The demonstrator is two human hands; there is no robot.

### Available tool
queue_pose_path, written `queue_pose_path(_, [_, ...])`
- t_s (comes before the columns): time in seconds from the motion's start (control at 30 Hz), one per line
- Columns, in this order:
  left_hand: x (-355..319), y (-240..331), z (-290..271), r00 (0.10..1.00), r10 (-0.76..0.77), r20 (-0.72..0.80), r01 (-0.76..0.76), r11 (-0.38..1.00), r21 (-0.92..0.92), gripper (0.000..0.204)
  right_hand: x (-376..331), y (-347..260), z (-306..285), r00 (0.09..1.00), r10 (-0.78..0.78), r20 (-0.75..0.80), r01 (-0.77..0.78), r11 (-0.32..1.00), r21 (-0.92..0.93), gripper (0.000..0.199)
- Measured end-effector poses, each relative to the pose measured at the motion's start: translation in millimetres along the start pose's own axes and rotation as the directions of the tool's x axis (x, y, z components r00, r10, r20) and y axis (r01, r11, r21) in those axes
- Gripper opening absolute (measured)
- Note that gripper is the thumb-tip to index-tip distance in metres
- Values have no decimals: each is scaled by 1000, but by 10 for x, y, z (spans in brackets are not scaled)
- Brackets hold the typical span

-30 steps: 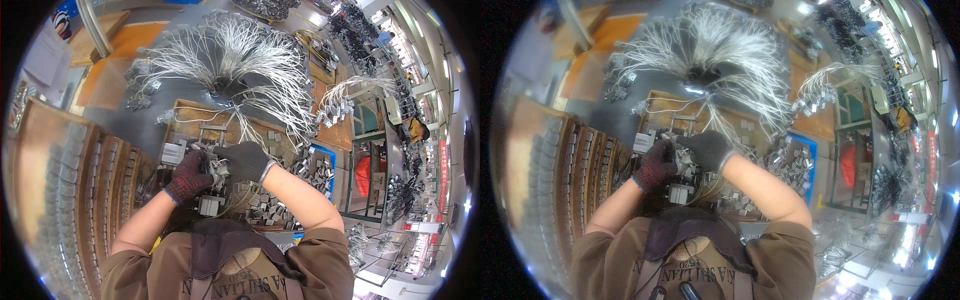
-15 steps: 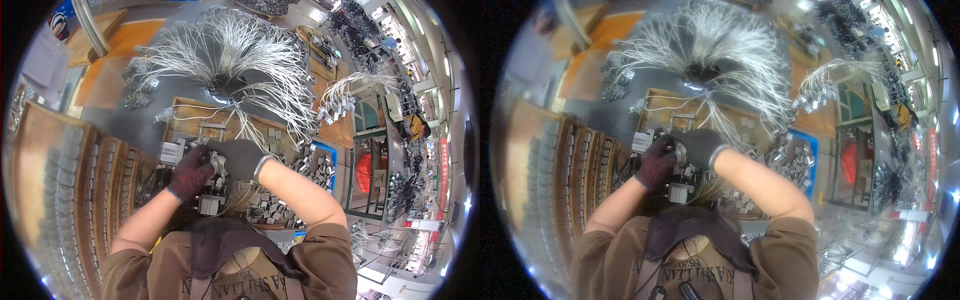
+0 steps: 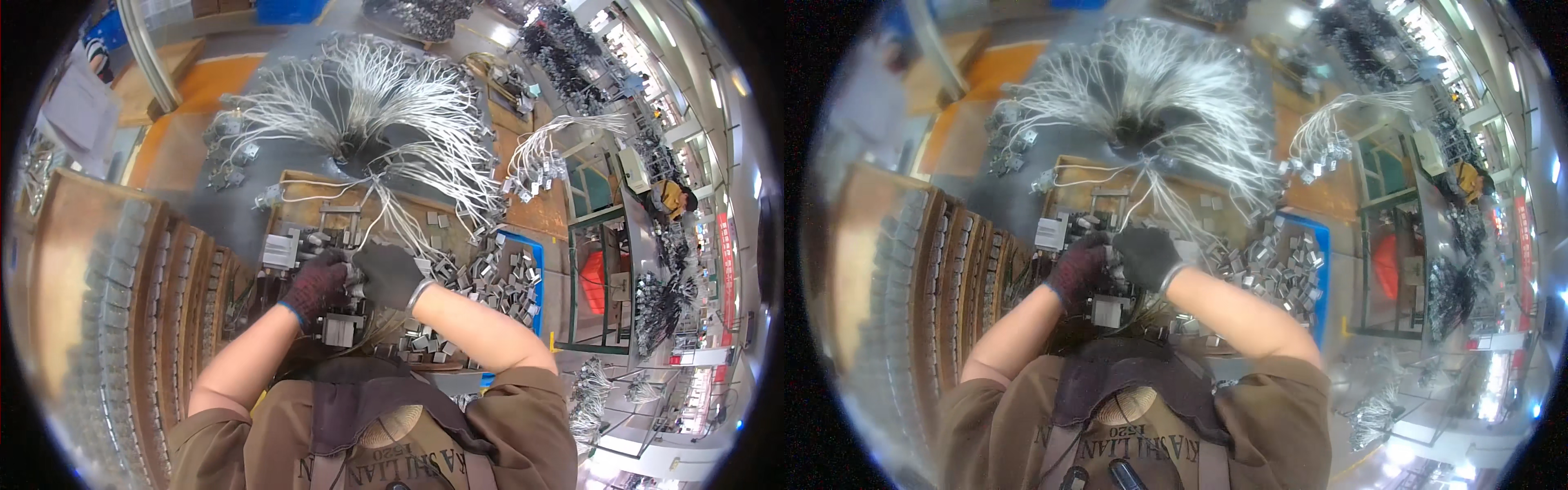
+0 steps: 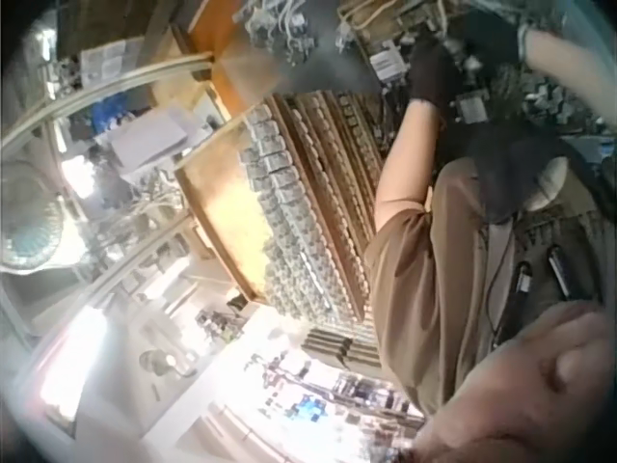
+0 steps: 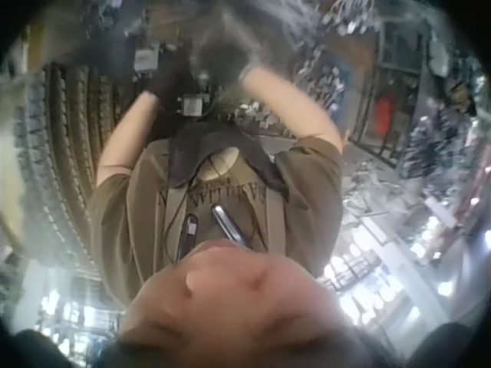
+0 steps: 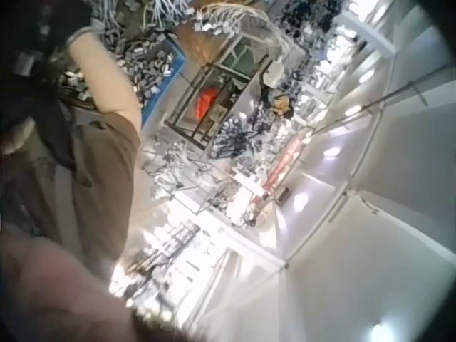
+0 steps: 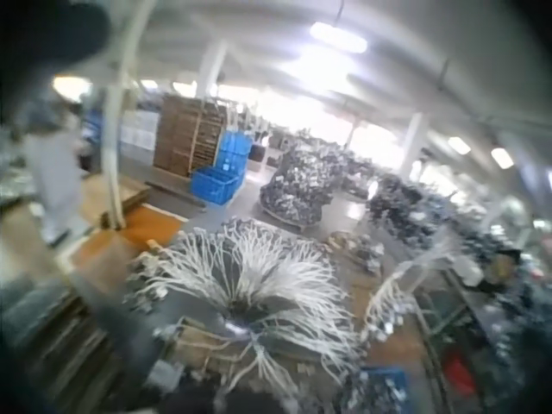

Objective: Assemble a wire harness by inserting bundles of wires into a crimping or terminal machine.

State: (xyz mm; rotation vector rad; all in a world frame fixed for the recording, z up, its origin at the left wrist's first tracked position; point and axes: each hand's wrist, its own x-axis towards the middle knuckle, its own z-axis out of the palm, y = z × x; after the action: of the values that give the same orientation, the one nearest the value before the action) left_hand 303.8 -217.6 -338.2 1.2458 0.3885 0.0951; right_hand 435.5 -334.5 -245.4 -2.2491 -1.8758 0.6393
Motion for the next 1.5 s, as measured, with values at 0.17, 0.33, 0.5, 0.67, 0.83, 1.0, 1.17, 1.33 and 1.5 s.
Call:
queue_pose_path(0.17, [-104,226,65,977,-168,130,120,941,317,42,-90,93,124,984,-116,-138,114,993,-19,27])
queue_pose_path(0.33, [-261,547,169,990,105,-92,35,447,894,54,1,98,241,991,-111,-78,104,991,-88,28])
queue_pose_path(0.5, [-40,154,-14,992,125,27,-69,344,936,43,227,-3,239,992,103,77,-89,983,-161,23])
queue_pose_path(0.67, [142,83,15,970,239,42,-118,311,943,31,88,112,253,948,205,-245,-196,979,61,16])
queue_pose_path(0.83, [142,56,-83,981,194,-5,-103,541,835,31,31,55,340,859,175,-481,-189,982,19,18])
queue_pose_path(1.0, [135,177,79,986,164,-42,-93,731,677,34,151,247,629,891,163,-423,-195,980,-32,18])
queue_pose_path(1.17, [267,5,-249,991,119,-55,-22,568,823,37,94,228,715,864,119,-490,-105,993,57,19])
queue_pose_path(1.33, [176,269,118,975,77,-210,77,767,637,41,-235,257,693,947,151,-284,-117,984,132,22])
queue_pose_path(1.5, [329,272,140,984,-32,-178,164,578,799,48,-468,196,763,828,238,-508,-21,918,397,32])
